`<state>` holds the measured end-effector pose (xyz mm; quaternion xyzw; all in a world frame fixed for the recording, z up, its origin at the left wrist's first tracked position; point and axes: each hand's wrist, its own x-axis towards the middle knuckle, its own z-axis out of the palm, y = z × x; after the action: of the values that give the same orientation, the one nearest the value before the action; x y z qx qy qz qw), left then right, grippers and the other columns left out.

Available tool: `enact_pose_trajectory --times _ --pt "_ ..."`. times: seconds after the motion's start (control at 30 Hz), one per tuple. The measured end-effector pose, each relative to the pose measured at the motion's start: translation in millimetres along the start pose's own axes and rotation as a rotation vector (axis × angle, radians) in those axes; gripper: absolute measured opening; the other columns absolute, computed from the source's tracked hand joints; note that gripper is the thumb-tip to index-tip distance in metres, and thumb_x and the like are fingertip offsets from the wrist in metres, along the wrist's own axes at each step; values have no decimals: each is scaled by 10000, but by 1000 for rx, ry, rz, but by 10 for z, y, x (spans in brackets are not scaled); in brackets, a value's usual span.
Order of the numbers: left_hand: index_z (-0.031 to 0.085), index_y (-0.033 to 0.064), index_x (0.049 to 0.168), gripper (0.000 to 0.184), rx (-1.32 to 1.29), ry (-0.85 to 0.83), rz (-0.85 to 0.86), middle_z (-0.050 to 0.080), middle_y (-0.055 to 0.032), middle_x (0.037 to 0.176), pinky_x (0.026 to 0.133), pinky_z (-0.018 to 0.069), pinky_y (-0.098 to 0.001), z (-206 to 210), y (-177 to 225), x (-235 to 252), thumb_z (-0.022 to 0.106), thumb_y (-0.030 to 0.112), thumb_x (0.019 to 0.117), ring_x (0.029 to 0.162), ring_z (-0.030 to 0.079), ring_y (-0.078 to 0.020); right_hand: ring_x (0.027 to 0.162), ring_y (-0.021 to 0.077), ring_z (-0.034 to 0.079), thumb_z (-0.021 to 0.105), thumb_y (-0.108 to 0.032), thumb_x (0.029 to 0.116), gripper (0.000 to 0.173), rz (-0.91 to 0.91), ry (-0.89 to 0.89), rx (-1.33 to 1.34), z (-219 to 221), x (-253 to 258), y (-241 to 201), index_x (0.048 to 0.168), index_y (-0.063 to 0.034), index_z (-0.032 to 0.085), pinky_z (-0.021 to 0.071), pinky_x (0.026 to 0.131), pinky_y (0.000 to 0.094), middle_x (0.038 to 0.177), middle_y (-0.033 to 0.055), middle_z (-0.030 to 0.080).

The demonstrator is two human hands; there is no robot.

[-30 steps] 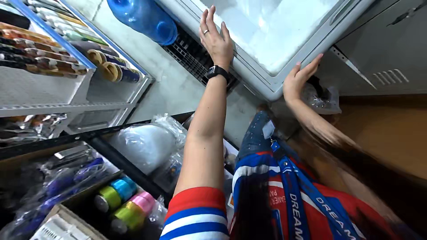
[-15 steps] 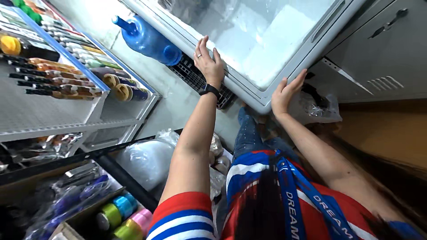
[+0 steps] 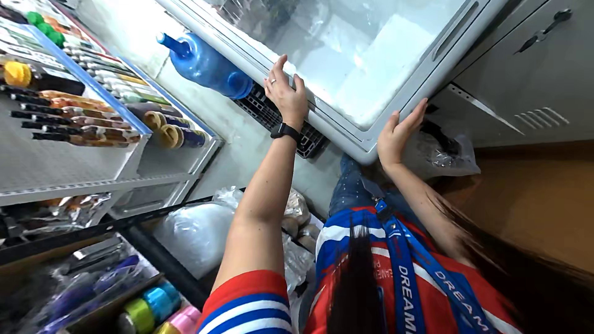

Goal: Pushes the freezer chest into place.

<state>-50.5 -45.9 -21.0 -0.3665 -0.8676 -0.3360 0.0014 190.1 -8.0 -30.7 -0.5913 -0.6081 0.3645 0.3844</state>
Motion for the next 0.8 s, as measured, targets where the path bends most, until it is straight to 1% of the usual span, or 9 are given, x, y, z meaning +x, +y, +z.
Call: enact_pose_trajectory --times 0.07,0.2,0.3,0.4,0.47,0.57,0.67,0.73,0.8 --pt "500 54 1476 496 -4 -7 9 553 -143 1478 1226 178 -579 2 -4 15 469 217 1009 1417 462 -313 1565 381 157 418 -161 1076 667 15 -30 4 -26 -9 -24 1605 73 84 200 1263 409 1668 309 100" --pt "512 72 1471 497 0 -20 0 584 -118 1448 1218 154 -598 16 -22 11 467 215 996 1387 487 -312 1565 378 163 449 -140 1055 662 -3 20 6 23 13 19 1594 87 139 196 1269 389 1659 313 140" --pt "538 79 1455 487 21 -11 10 619 -122 1404 1209 161 -614 26 -15 19 463 194 988 1365 511 -321 1571 369 148 408 -160 1079 668 29 -59 -41 -48 -2 -60 1605 74 70 194 1267 399 1673 305 82" --pt "545 84 1454 495 38 -16 10 640 -116 1375 1209 157 -608 34 -22 24 461 190 978 1349 525 -325 1560 387 179 446 -121 1053 662 -4 12 -14 27 16 -1 1593 96 128 207 1267 396 1656 322 137" --pt "532 88 1465 499 40 -39 -3 633 -110 1388 1218 145 -605 22 -23 15 454 192 984 1368 510 -326 1562 384 174 443 -126 1053 666 -5 8 -22 26 7 15 1593 96 123 204 1268 394 1659 316 136" --pt "534 85 1462 499 49 -44 -9 641 -107 1374 1216 154 -604 25 -12 19 451 196 982 1359 518 -317 1567 364 162 417 -180 1078 676 18 -42 -57 -21 -12 19 1608 64 75 207 1265 411 1674 292 94" --pt "543 83 1454 492 52 -28 -22 656 -100 1352 1215 172 -606 32 -26 8 464 188 980 1353 527 -310 1578 335 131 390 -220 1091 711 82 -123 -76 -115 -41 -95 1615 36 -18 211 1258 400 1693 263 9" --pt "546 85 1448 483 52 -37 -30 659 -90 1348 1214 175 -602 34 -23 13 462 192 984 1357 522 -304 1576 337 143 396 -221 1093 709 67 -112 -59 -109 -36 -72 1615 39 -6 212 1259 398 1690 269 29" --pt "533 80 1457 486 45 -58 -31 650 -93 1358 1218 157 -609 19 -23 20 462 200 992 1361 515 -306 1565 364 168 424 -199 1084 692 10 -70 -32 -50 -20 29 1608 61 53 212 1262 409 1673 294 99"
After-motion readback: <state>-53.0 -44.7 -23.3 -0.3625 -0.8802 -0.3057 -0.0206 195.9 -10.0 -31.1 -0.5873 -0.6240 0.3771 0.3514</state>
